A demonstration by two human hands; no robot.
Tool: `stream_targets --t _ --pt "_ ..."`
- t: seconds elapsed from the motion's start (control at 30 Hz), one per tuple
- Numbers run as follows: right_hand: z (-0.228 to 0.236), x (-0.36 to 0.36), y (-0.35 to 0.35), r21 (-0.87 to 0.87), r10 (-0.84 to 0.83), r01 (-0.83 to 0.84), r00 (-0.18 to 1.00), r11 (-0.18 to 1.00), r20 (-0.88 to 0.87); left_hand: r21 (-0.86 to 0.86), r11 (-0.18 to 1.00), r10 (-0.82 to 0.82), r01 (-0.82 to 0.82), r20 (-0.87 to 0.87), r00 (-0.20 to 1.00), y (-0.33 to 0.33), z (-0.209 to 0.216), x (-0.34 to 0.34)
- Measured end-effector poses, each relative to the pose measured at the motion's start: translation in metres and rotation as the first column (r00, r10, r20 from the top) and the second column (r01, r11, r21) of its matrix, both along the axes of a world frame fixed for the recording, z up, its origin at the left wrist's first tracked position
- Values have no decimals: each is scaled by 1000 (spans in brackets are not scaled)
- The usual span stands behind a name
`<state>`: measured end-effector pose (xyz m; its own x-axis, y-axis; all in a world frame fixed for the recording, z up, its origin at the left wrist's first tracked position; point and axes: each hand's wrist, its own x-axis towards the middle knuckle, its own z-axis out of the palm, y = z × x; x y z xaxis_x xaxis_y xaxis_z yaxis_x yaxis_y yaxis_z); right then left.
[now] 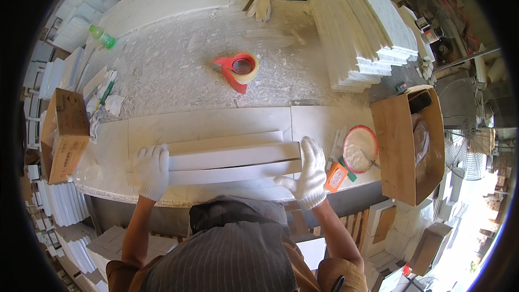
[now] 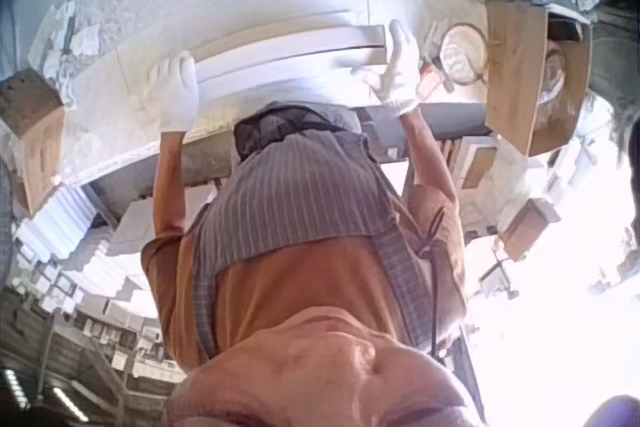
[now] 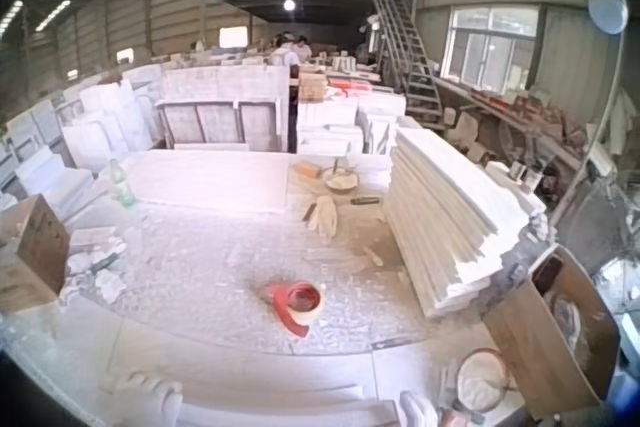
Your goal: The person wraps rectangular white panels in plastic film, places them into cardboard boxes, and seals the boxes with a tape dispenser. The person repeats this process for multiple panels in a warehouse setting.
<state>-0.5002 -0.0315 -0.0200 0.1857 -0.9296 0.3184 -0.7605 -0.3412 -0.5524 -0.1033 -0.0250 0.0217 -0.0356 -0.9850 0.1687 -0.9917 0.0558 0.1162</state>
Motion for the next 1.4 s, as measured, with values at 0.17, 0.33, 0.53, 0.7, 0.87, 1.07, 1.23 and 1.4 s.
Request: stream_targets --t 0.17,0.33,0.53,0.7,0.87,1.07,1.23,1.4 --pt "-53 -51 69 361 -616 582 787 728 -28 45 999 0 -1 33 999 0 5 -2" --pt "-67 -61 87 379 -669 637 741 671 -60 -8 1000 8 -8 49 999 3 4 0" --pt "-58 -35 4 270 -541 478 801 836 257 -28 1000 4 -4 2 1000 3 -4 5" --pt "13 10 -122 212 -191 162 973 964 125 -18 999 29 -28 17 999 0 5 1" --pt "15 93 -205 208 296 -236 894 949 -338 30 999 27 -28 11 1000 -1 11 5" --pt "-58 153 -261 312 487 -375 718 873 -498 -34 999 -7 8 18 1000 -1 13 12" --pt "-76 166 -268 351 400 -239 759 905 -514 -160 987 20 -34 -91 996 2 5 20" --pt "-53 141 -260 597 219 -445 884 668 414 -85 996 20 -26 -64 998 2 4 19"
